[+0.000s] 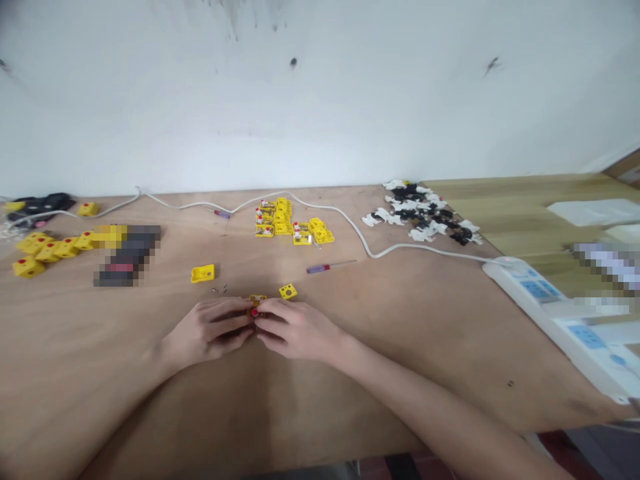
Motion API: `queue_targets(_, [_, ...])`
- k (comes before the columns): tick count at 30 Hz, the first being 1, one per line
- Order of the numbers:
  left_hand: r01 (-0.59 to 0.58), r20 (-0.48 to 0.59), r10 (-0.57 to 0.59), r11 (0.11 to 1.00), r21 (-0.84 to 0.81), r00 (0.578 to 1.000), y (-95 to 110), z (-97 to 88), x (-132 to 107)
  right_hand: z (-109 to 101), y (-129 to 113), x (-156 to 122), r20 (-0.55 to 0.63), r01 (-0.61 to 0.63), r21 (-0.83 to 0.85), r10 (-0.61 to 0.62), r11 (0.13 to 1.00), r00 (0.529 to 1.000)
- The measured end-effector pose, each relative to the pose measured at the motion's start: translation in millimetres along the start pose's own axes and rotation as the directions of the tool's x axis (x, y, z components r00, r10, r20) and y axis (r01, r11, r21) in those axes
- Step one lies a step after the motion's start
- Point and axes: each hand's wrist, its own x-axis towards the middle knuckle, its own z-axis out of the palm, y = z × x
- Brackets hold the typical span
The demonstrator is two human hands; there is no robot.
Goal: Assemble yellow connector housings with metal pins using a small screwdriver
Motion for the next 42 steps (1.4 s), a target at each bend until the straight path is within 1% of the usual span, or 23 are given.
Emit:
queue_targets(2, [0.023, -0.011, -0.023, 0.999, -0.024, 1.000, 0.4, -0.9, 1.1, -3.0, -0.4, 0.7, 0.033, -0.084, 0.082, 0.081, 0.993, 0.996])
queue_targets(5, [0.116, 0.016, -0.115, 0.990, -0.083, 0.993, 1.1, -3.4, 3.4, -6.0, 0.1, 2.9, 0.040, -0.231, 0.167, 0.227, 0.959, 0.973])
queue_targets(7, [0.168, 0.049, -0.163, 0.978, -0.120, 0.985, 1.6, -5.5, 5.2, -6.2, 1.0, 4.5, 0.039, -0.267, 0.171, 0.264, 0.948, 0.964])
queue_targets(9, [0.168, 0.064, -0.161, 0.975, -0.145, 0.985, 1.8, -6.8, 6.5, -5.4, 1.7, 5.6, 0.053, -0.262, 0.160, 0.257, 0.952, 0.965])
queue_targets(12, [0.121, 0.045, -0.115, 0.982, -0.142, 0.992, 0.6, -6.5, 6.4, -3.6, 1.7, 5.8, 0.058, -0.252, 0.158, 0.246, 0.955, 0.967])
queue_targets(15, [0.100, 0.029, -0.097, 0.987, -0.124, 0.995, -1.8, -4.9, 4.7, -1.1, 0.2, 5.3, 0.051, -0.270, 0.142, 0.266, 0.952, 0.963])
queue_targets(20, [0.089, 0.028, -0.086, 0.989, -0.116, 0.996, -4.2, -3.5, 3.8, 3.8, -3.7, 5.5, 0.000, -0.306, 0.137, 0.309, 0.942, 0.951])
queue_targets(24, [0.070, 0.003, -0.070, 0.993, -0.098, 0.998, -4.4, -2.1, 5.1, 7.7, -7.8, 6.3, -0.014, -0.322, 0.145, 0.327, 0.936, 0.945])
queue_targets(28, [0.058, -0.020, -0.060, 0.995, -0.086, 0.998, -3.6, -0.6, 6.0, 13.8, -11.0, 6.3, -0.062, -0.339, 0.130, 0.349, 0.932, 0.935])
queue_targets(30, [0.068, -0.011, -0.069, 0.995, -0.068, 0.998, -2.2, -0.7, 6.5, 14.6, -11.4, 6.2, -0.062, -0.344, 0.137, 0.355, 0.929, 0.933])
queue_targets(32, [0.092, 0.005, -0.092, 0.995, -0.046, 0.996, 0.1, -1.6, 7.3, 11.2, -11.0, 6.1, -0.034, -0.353, 0.153, 0.362, 0.923, 0.932])
queue_targets(34, [0.124, 0.028, -0.123, 0.991, -0.041, 0.992, 2.8, -2.9, 8.3, 3.8, -10.3, 5.8, 0.021, -0.361, 0.172, 0.363, 0.916, 0.931])
queue_targets(38, [0.213, 0.075, -0.207, 0.974, -0.083, 0.976, 6.6, -4.3, 8.7, -11.4, -8.9, 4.4, 0.136, -0.364, 0.206, 0.342, 0.908, 0.930])
queue_targets(42, [0.269, 0.121, -0.256, 0.957, -0.107, 0.959, 7.4, -3.9, 6.4, -13.4, -7.1, 3.5, 0.142, -0.372, 0.218, 0.348, 0.902, 0.927])
